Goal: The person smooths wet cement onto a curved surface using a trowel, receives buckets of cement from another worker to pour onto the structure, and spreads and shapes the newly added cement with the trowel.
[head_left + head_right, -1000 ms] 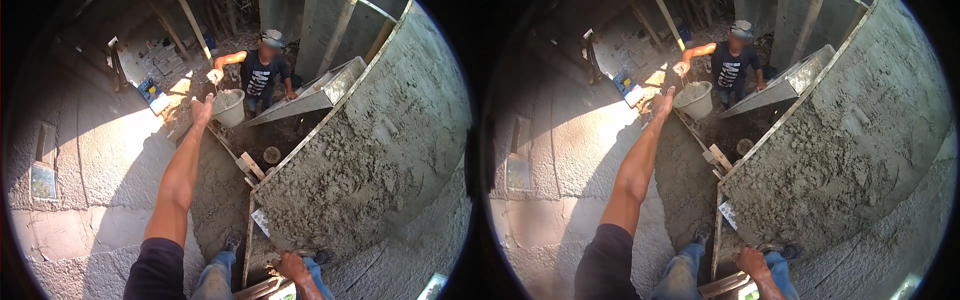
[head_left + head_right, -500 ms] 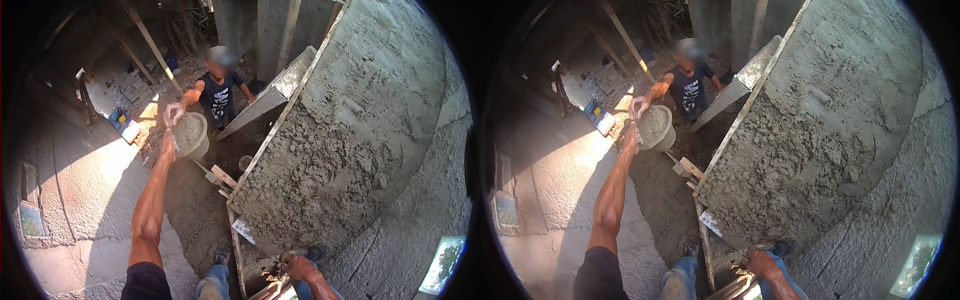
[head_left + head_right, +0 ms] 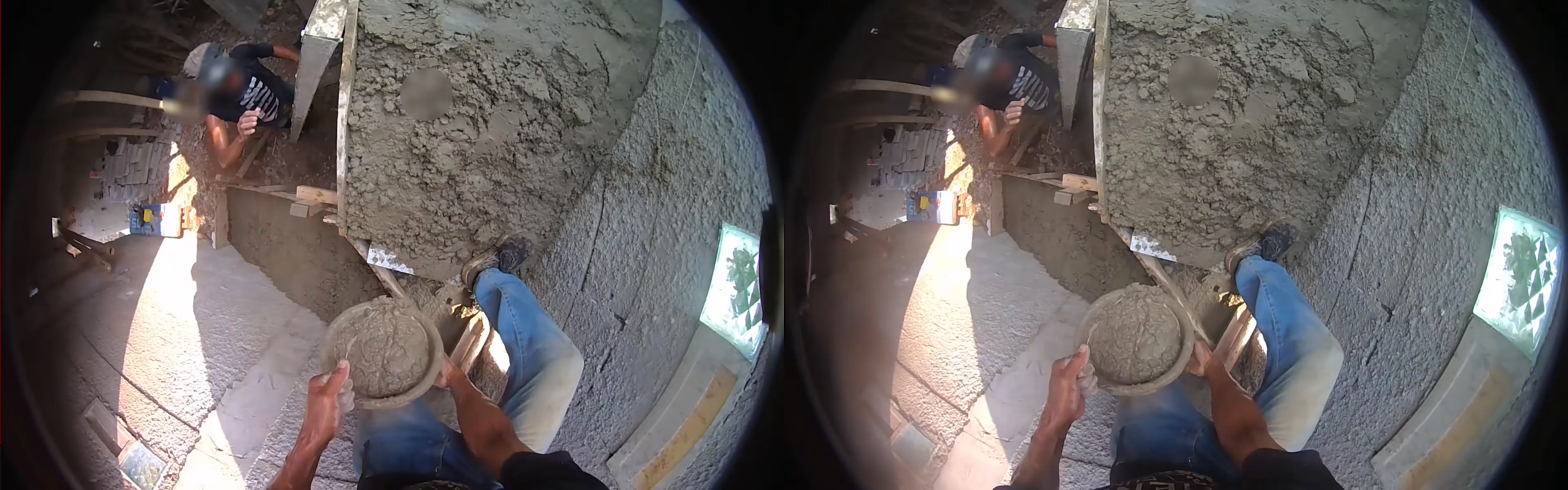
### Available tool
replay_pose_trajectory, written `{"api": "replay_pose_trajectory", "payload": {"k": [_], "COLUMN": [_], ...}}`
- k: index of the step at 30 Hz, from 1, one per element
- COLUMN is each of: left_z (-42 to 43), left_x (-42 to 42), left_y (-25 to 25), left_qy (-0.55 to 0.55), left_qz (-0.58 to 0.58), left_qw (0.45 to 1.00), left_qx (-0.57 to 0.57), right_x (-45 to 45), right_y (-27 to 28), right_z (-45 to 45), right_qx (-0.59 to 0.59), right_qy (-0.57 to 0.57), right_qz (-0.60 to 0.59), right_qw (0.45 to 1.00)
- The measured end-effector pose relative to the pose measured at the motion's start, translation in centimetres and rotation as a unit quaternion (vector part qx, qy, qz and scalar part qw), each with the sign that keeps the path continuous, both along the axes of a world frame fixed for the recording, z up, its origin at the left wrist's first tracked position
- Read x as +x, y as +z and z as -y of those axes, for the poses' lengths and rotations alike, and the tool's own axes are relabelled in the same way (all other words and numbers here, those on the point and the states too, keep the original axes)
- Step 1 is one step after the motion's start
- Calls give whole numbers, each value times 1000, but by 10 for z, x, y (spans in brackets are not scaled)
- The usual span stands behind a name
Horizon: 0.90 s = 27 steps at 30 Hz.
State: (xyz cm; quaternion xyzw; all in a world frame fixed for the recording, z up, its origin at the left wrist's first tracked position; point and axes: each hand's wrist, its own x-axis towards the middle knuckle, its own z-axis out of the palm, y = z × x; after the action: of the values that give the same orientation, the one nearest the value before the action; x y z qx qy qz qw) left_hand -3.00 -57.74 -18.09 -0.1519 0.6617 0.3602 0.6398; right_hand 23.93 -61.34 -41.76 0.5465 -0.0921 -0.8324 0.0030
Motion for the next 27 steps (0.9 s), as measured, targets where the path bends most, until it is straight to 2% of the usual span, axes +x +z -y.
{"api": "replay_pose_trajectory", "payload": {"k": [2, 4, 5, 6, 7, 9, 11, 13, 15, 17, 18, 20, 22, 23, 24, 25, 26, 27], "left_z": [-15, -38, -58, -83, -102, -139, -169, -197, -244, -295, -315, -334, -337, -341, -344, -352, -341, -334], "left_x": [-5, -7, -4, 3, 12, 33, 58, 74, 79, 69, 64, 52, 49, 46, 42, 38, 42, 46], "left_y": [25, 48, 53, 57, 64, 60, 36, -13, -56, -88, -104, -139, -182, -193, -195, -177, -161, -166], "left_qy": [-13, -149, -157, -280, -393, -442, -542, -489, -453, -442, -437, -410, -367, -325, -273, -261, -253, -255], "left_qz": [54, 72, 73, -29, -131, -185, -335, -529, -576, -505, -510, -424, -434, -439, -385, -367, -338, -335], "left_qw": [998, 984, 982, 951, 895, 847, 714, 567, 577, 662, 657, 756, 774, 788, 825, 836, 855, 862], "left_qx": [16, 68, 79, 128, 167, 229, 290, 401, 360, 335, 343, 283, 279, 285, 311, 313, 300, 282], "right_x": [-12, -11, -10, -8, -5, -2, 5, 22, 35, 45, 46, 50, 49, 42, 34, 32, 27, 29], "right_y": [30, 48, 52, 50, 46, 33, 20, 7, 12, 43, 62, 73, 69, 88, 117, 134, 151, 149], "right_z": [10, 15, 8, 0, -9, -45, -88, -143, -206, -268, -299, -348, -388, -396, -408, -414, -420, -426], "right_qx": [28, 27, 38, 54, 69, 110, 153, 197, 230, 253, 279, 300, 380, 404, 431, 478, 468, 455], "right_qy": [-122, -235, -278, -314, -349, -414, -467, -498, -482, -431, -417, -396, -291, -258, -227, -153, -154, -128], "right_qz": [-29, -41, -50, -59, -65, -90, -130, -162, -123, -46, -16, 13, 102, 119, 134, 212, 173, 194], "right_qw": [992, 971, 959, 946, 932, 899, 861, 829, 837, 865, 865, 868, 872, 870, 863, 839, 853, 860]}}
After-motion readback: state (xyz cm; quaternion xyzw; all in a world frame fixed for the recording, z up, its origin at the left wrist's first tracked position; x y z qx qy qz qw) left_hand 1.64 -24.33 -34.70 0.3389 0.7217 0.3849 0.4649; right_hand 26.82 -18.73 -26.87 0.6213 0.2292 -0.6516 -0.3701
